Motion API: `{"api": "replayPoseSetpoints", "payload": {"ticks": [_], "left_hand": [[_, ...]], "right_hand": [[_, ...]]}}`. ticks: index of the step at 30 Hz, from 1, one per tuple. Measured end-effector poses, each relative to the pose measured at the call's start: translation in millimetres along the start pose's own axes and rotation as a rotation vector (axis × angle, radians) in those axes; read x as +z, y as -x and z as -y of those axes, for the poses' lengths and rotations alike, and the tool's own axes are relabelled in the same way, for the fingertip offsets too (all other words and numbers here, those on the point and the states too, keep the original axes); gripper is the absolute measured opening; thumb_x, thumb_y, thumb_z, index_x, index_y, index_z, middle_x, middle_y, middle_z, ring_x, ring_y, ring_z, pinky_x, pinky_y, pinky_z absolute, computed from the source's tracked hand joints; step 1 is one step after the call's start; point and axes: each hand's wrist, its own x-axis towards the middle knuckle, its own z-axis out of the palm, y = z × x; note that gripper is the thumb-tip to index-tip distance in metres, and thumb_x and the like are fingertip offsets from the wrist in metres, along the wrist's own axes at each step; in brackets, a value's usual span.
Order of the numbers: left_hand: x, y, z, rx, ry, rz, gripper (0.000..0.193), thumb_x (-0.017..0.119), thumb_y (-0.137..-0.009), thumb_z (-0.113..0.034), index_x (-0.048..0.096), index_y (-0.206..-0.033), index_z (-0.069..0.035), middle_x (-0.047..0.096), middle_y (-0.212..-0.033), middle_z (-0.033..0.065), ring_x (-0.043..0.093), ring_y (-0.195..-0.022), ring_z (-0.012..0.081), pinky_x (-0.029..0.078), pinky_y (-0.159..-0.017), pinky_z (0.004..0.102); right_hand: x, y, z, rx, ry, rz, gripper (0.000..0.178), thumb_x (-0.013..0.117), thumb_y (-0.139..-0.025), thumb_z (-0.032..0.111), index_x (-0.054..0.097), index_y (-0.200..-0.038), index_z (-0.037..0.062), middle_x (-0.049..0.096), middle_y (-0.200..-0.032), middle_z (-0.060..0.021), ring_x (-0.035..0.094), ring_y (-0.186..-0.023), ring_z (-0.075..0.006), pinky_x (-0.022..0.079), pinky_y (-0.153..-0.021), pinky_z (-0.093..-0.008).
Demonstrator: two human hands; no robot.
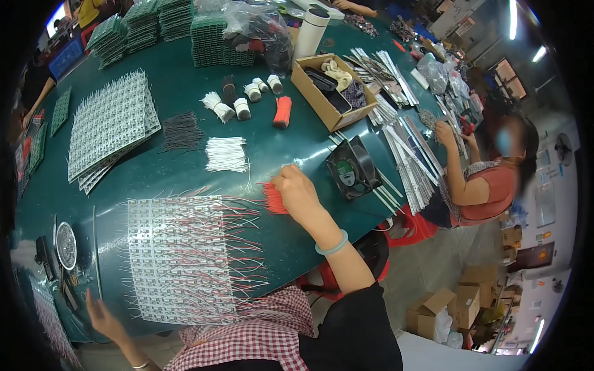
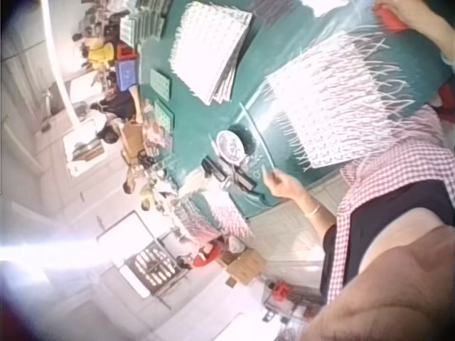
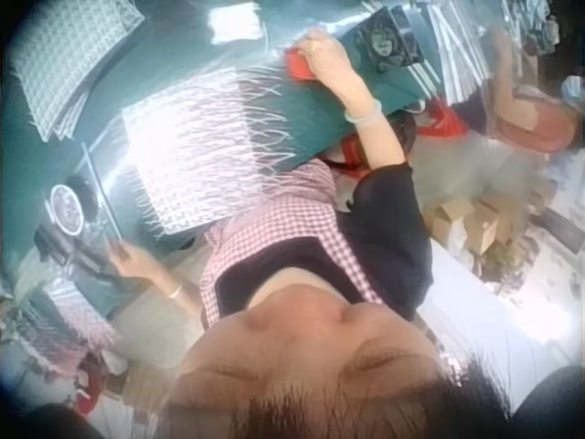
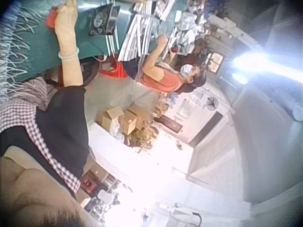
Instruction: The person uses a soldering iron to attach small red and white wires to a grid of LED modules on a green workbench. They repeatedly pick up wires, position them on the board, and apply heat to secure the connections. The workspace contains stacks of similar LED boards and bundles of wires.
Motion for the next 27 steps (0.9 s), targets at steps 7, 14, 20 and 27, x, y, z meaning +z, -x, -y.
{"api": "replayPoseSetpoints", "payload": {"ticks": [7,14,20,27], "left_hand": [[-73.9,-55.6,179.8,-0.162,-0.595,-0.306,0.044,0.059,-0.095,-0.019,0.057,-0.136,-0.005,0.060,-0.134,0.0169,0.059,-0.118,0.0363,0.046,-0.098,0.0412],[-77.2,-76.9,166.0,-0.559,-0.767,-0.187,0.060,0.057,-0.091,-0.048,0.059,-0.133,-0.005,0.066,-0.124,0.0187,0.062,-0.112,0.0401,0.047,-0.096,0.0473],[-108.9,-89.9,242.9,-0.739,-0.787,0.064,0.065,0.061,-0.086,-0.054,0.064,-0.125,-0.002,0.066,-0.122,0.0213,0.062,-0.111,0.0410,0.048,-0.094,0.0474],[-116.1,-111.3,255.5,-0.510,-0.578,0.081,0.061,0.070,-0.081,-0.028,0.056,-0.125,0.012,0.066,-0.116,0.0271,0.064,-0.109,0.0380,0.047,-0.095,0.0420]], "right_hand": [[8.3,-4.7,7.7,0.023,-0.076,-0.054,0.010,0.061,-0.077,-0.003,0.063,-0.087,-0.0002,0.058,-0.089,-0.0136,0.059,-0.089,-0.0330,0.050,-0.078,-0.0418],[5.4,-6.0,7.2,0.032,0.018,-0.131,0.016,0.057,-0.081,-0.003,0.059,-0.095,0.0034,0.057,-0.090,-0.0126,0.058,-0.088,-0.0321,0.049,-0.076,-0.0415],[4.8,-8.7,7.5,-0.004,0.038,-0.159,0.019,0.057,-0.079,-0.002,0.062,-0.096,0.0053,0.057,-0.089,-0.0109,0.060,-0.088,-0.0308,0.051,-0.074,-0.0395],[-13.5,-16.6,16.0,-0.088,0.168,-0.063,0.019,0.061,-0.078,0.001,0.068,-0.095,0.0038,0.059,-0.090,-0.0101,0.061,-0.087,-0.0282,0.053,-0.074,-0.0380]]}}
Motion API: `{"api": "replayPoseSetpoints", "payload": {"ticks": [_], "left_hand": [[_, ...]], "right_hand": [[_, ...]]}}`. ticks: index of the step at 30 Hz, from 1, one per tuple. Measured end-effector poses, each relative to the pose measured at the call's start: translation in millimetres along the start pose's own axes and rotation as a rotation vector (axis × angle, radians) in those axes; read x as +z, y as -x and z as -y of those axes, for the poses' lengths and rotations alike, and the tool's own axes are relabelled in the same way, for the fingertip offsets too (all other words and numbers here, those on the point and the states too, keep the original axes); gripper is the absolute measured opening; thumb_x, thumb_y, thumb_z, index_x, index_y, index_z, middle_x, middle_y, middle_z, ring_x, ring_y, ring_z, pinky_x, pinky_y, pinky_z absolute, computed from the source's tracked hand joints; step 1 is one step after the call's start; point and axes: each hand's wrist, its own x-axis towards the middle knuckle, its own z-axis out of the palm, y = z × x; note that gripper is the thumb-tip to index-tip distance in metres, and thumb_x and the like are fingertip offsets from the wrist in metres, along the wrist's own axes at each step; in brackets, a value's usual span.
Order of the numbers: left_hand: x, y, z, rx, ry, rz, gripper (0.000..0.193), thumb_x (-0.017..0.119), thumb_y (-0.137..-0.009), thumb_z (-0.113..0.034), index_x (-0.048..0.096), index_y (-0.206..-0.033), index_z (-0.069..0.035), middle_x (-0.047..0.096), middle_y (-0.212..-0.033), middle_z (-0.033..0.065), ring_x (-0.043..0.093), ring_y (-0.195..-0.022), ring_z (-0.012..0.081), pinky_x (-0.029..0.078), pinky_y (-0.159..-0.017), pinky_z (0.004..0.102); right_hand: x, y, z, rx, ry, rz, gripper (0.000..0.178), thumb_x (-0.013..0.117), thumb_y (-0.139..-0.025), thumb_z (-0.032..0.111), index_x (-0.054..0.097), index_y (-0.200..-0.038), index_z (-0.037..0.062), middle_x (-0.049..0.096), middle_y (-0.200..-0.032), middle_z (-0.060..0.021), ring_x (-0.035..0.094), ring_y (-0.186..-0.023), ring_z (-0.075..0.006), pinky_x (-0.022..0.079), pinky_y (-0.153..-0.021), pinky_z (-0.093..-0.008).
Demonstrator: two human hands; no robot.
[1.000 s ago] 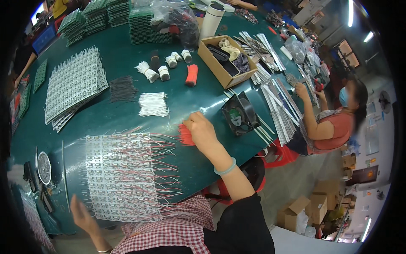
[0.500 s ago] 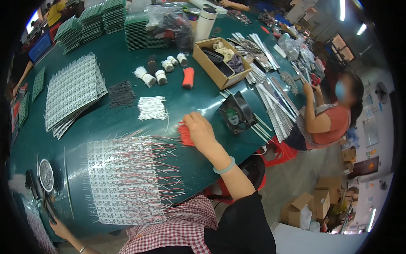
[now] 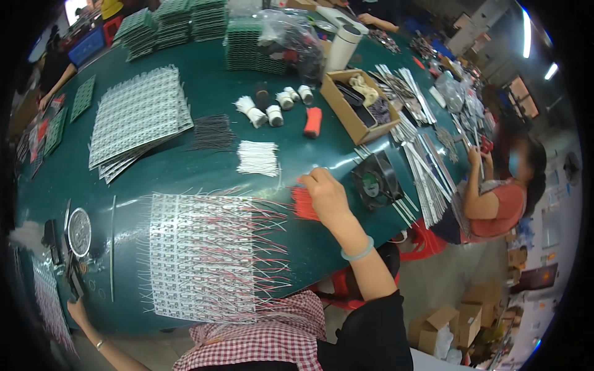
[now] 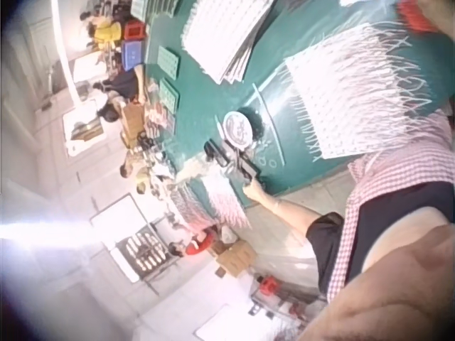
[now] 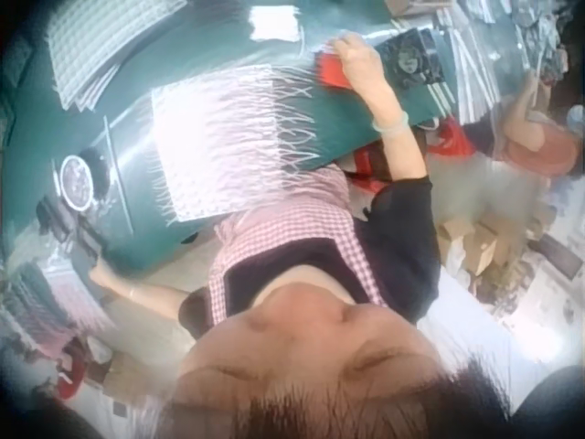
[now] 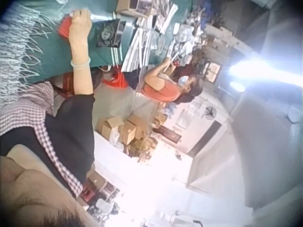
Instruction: The person uses a soldering iron to attach small red and white wires to a grid of LED modules on a green workbench. They repeatedly pick up wires, position them on the board, and apply heat to secure the connections. The workspace contains stacks of similar LED boards and bundles of wires.
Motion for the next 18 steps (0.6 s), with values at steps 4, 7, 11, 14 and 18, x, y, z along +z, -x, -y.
{"api": "replayPoseSetpoints", "payload": {"ticks": [4,7,11,14,18], "left_hand": [[7.2,-26.4,24.1,0.050,0.078,0.163,0.054,0.068,-0.074,-0.013,0.056,-0.118,0.015,0.068,-0.103,0.0226,0.065,-0.095,0.0322,0.048,-0.088,0.0367],[5.1,-35.4,40.1,-0.104,0.247,0.050,0.037,0.061,-0.068,-0.004,0.059,-0.101,0.012,0.064,-0.086,0.0151,0.058,-0.073,0.0239,0.048,-0.078,0.0354],[-8.5,-9.1,20.3,-0.267,0.870,0.133,0.019,0.057,-0.064,0.002,0.053,-0.083,0.001,0.057,-0.076,0.0087,0.047,-0.059,0.0160,0.044,-0.066,0.0292],[-22.3,35.8,0.6,-0.385,1.212,0.033,0.019,0.061,-0.072,0.007,0.055,-0.089,0.000,0.055,-0.076,0.0067,0.049,-0.060,0.0161,0.045,-0.065,0.0272],[-38.7,92.5,20.1,-0.234,1.689,-0.032,0.030,0.062,-0.089,0.002,0.053,-0.117,0.006,0.054,-0.090,0.0084,0.048,-0.076,0.0143,0.043,-0.069,0.0272]], "right_hand": [[-20.8,-31.2,18.7,-0.180,0.168,0.145,0.018,0.063,-0.073,0.002,0.067,-0.090,0.0005,0.059,-0.089,-0.0101,0.060,-0.084,-0.0274,0.054,-0.071,-0.0370],[-6.6,-60.9,43.8,-0.387,0.303,0.229,0.013,0.067,-0.067,0.005,0.069,-0.079,0.0024,0.060,-0.084,-0.0089,0.060,-0.082,-0.0239,0.051,-0.066,-0.0324],[27.5,-80.2,72.4,-0.582,0.513,0.371,0.009,0.070,-0.065,0.011,0.072,-0.071,0.0055,0.062,-0.079,-0.0075,0.061,-0.083,-0.0228,0.049,-0.063,-0.0311],[42.2,-85.8,90.6,-0.572,0.535,0.526,0.010,0.069,-0.066,0.011,0.073,-0.071,0.0026,0.062,-0.081,-0.0110,0.061,-0.084,-0.0249,0.051,-0.062,-0.0324],[32.2,-88.6,97.3,-0.481,0.523,0.640,0.009,0.070,-0.071,0.013,0.076,-0.076,0.0072,0.067,-0.089,-0.0115,0.063,-0.089,-0.0274,0.056,-0.072,-0.0353]]}}
